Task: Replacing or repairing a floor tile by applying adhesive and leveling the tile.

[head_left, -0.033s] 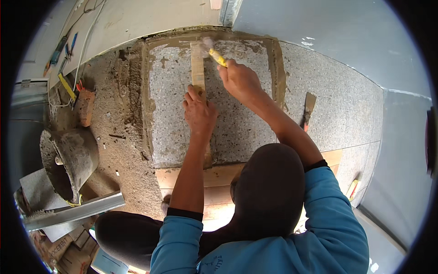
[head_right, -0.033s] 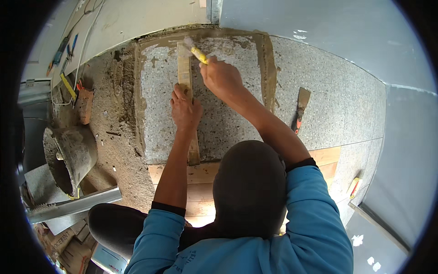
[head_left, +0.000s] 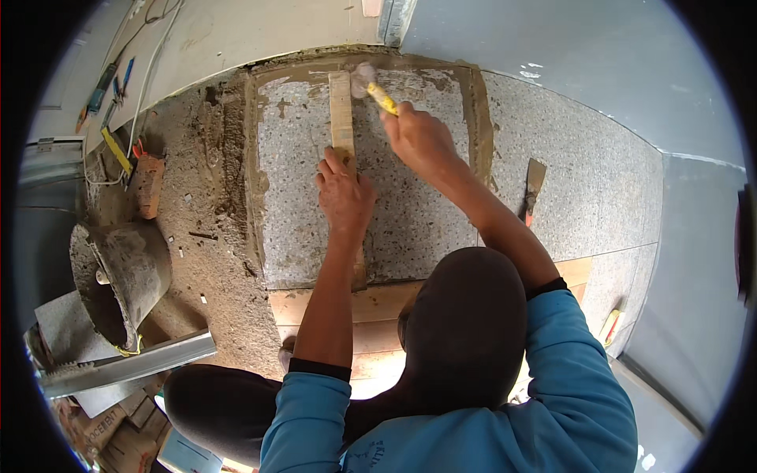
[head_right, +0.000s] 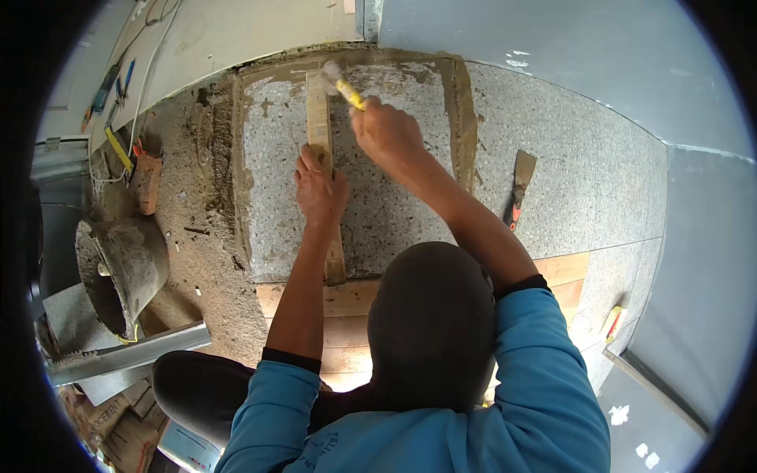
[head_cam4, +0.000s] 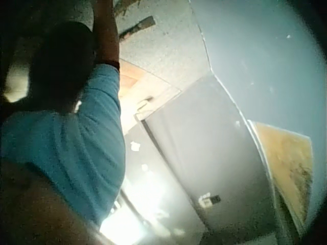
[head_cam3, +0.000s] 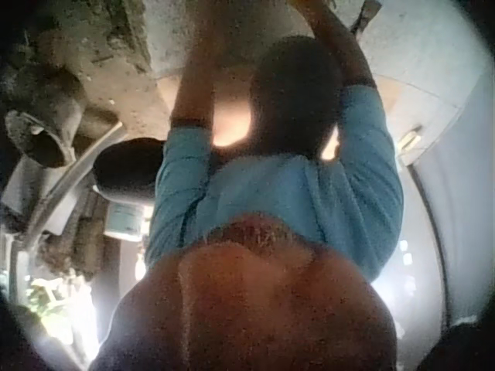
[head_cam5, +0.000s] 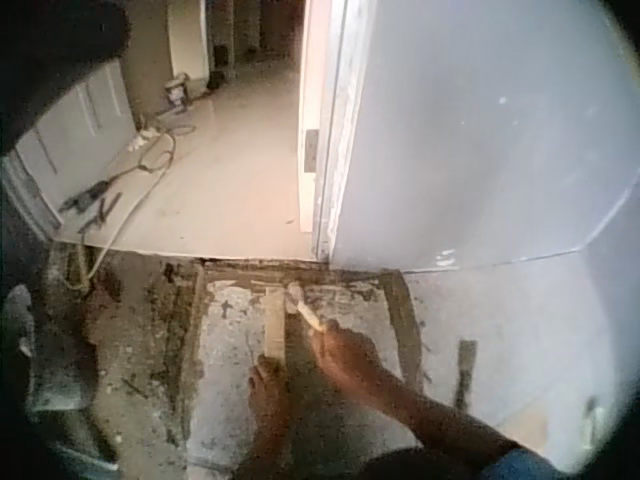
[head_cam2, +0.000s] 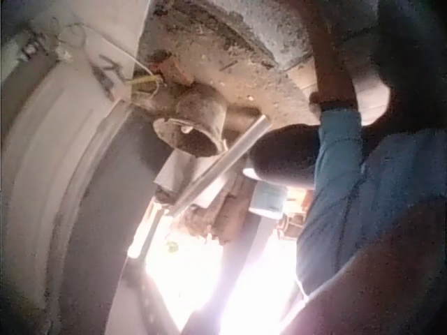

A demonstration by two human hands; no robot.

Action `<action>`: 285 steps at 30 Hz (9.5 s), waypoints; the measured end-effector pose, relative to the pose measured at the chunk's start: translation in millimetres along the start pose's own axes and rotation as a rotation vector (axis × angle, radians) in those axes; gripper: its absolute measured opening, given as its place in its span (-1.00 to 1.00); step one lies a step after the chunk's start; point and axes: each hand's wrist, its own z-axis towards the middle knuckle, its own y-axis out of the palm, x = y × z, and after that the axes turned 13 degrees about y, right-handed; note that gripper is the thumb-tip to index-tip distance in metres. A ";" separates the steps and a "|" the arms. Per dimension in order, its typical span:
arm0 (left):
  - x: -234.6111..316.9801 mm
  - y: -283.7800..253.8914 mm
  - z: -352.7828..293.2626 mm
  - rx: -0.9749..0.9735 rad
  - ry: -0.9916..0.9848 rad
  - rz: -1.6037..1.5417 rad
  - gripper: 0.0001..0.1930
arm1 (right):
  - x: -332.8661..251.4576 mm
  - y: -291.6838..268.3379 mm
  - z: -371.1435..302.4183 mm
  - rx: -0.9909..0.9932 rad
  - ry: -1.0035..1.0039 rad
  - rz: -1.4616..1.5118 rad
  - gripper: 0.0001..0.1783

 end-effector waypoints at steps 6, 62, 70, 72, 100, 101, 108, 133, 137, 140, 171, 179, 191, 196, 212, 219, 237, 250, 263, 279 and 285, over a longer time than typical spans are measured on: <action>37.7 24.3 3.1 -0.085 -0.008 -0.088 -0.22 | 32.9 -20.0 0.9 0.115 -0.002 0.010 -0.51; 72.6 56.1 11.3 -0.093 0.060 0.022 -0.27 | 58.5 -33.8 5.1 0.043 0.005 0.022 -0.58; 88.4 66.0 14.2 -0.147 0.014 0.036 -0.25 | 69.6 -33.3 14.8 0.019 -0.005 0.009 -0.61; 88.6 66.6 14.1 -0.134 0.007 0.049 -0.26 | 69.6 -34.6 14.7 -0.005 -0.007 -0.010 -0.61; 87.6 65.8 12.9 -0.157 0.010 0.007 -0.14 | 262.8 -77.4 -89.7 0.245 0.412 0.326 -0.61; 88.1 64.8 12.5 -0.156 0.014 0.010 -0.15 | 295.3 -83.4 -104.0 0.170 0.767 0.660 -0.56; 89.5 58.9 10.1 -0.141 0.016 0.005 -0.20 | 422.5 -98.8 -205.3 0.151 1.109 1.137 -0.52; -149.3 -57.4 113.6 -0.023 -0.196 0.611 -0.44 | 194.9 -16.0 125.3 0.213 0.058 -0.308 -0.52; -169.8 -56.0 120.3 -0.045 -0.227 0.609 -0.45 | 195.1 -8.3 135.0 0.191 0.088 -0.379 -0.51; -175.8 -58.2 127.3 -0.011 -0.228 0.566 -0.49 | 195.5 -7.7 135.3 0.147 0.073 -0.434 -0.50; -175.3 -81.0 134.1 0.096 -0.239 0.035 -0.64 | 196.0 -14.4 152.1 0.204 0.005 -0.528 -0.56; -171.5 -82.1 132.9 0.097 -0.208 0.073 -0.67 | 96.8 -7.0 -25.2 -0.224 0.042 0.009 -0.20; -142.7 -41.2 97.4 0.271 0.268 0.604 -0.48 | 50.7 54.0 -79.0 -0.128 0.116 0.103 -0.04; -41.3 -12.4 25.1 -0.390 0.386 -0.251 -0.23 | 54.8 54.5 -70.1 0.023 0.198 0.225 -0.07; -28.2 -2.2 -0.5 -0.186 0.459 0.041 -0.28 | 307.8 -59.9 -112.9 0.289 0.820 -0.195 -0.34; -30.6 8.1 15.8 -0.154 0.486 0.251 -0.27 | 437.8 -66.3 -210.7 0.341 0.953 -0.285 -0.34; -48.9 24.4 40.2 -0.217 0.444 0.223 -0.27 | 496.4 -67.6 -227.0 0.114 1.099 0.673 -0.56; -17.3 15.6 24.1 -0.123 0.486 0.260 -0.37 | 281.4 -78.4 -148.5 0.314 0.269 0.371 -0.71; 7.2 14.4 28.7 -0.189 0.423 0.312 -0.35 | 129.2 -24.0 -21.8 0.255 -0.127 0.005 -0.47; 18.6 16.2 38.7 -0.145 0.498 0.315 -0.38 | 125.9 -33.4 -27.2 0.178 -0.146 0.053 -0.47; 26.1 28.7 53.1 -0.189 0.482 0.329 -0.44 | 126.6 -33.2 -26.7 0.158 -0.135 0.063 -0.48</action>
